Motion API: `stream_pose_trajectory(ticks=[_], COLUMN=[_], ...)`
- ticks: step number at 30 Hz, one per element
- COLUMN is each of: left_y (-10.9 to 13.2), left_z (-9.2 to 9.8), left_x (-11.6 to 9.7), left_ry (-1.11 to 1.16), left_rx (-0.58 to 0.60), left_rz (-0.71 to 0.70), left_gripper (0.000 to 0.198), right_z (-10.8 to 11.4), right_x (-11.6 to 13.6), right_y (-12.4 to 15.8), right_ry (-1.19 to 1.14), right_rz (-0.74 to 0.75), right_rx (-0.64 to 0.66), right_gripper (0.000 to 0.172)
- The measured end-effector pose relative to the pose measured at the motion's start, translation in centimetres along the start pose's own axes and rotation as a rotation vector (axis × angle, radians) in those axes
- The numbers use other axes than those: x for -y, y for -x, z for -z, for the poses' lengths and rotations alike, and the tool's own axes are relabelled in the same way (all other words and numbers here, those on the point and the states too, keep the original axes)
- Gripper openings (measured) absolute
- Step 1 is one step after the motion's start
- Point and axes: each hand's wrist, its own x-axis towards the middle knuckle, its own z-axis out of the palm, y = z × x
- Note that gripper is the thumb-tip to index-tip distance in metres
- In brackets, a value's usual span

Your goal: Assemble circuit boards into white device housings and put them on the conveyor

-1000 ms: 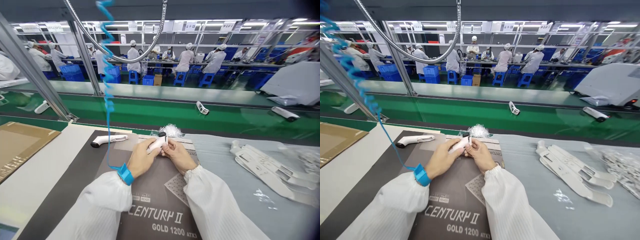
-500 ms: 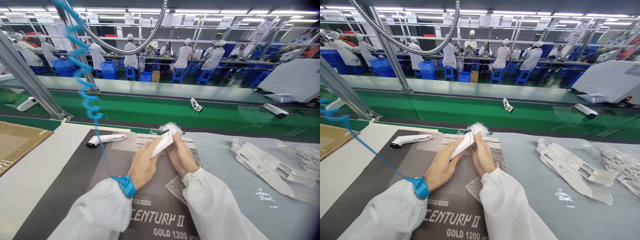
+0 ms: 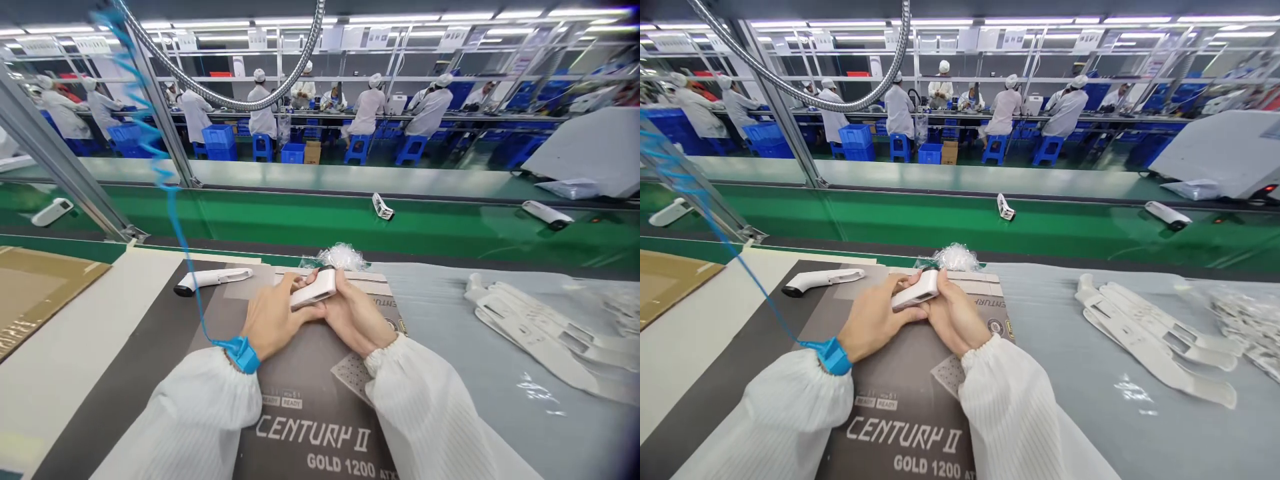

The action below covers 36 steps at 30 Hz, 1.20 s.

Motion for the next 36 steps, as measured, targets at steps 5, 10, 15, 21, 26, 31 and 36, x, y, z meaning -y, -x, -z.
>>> stream_pose_trajectory(ticks=[5,10,15,21,26,31,36], left_y=[0.7,0.6,-0.2,-4.8,-10.9,-13.0,-13.7], left_z=[-1.3,-2.4,-0.3,5.3,8.4,9.7,9.4], left_x=[-1.2,-1.7,-0.5,3.3,4.8,4.8,4.6], left_ry=[-0.100,-0.239,-0.102,0.242,0.537,0.677,0.667], left_rx=[-0.257,-0.250,-0.066,0.175,0.094,0.168,0.143], left_rz=[-0.171,-0.295,-0.164,0.311,0.491,0.517,0.488], left_gripper=[0.043,0.042,0.045,0.040,0.016,0.034,0.033], right_z=[-0.7,-1.1,-0.1,2.0,2.5,2.6,2.5], right_x=[-1.6,-1.8,-1.7,-1.3,-1.1,-1.1,-1.0], right_y=[0.2,0.3,-0.3,-1.2,-1.2,-1.2,-1.2], right_ry=[-0.007,-0.021,0.061,0.163,0.196,0.197,0.182], right_rz=[0.050,0.066,0.103,0.136,0.125,0.118,0.113], right_rx=[-0.064,-0.115,-0.161,-0.334,-0.319,-0.309,-0.307], right_gripper=[0.027,0.027,0.035,0.030,0.033,0.037,0.037])
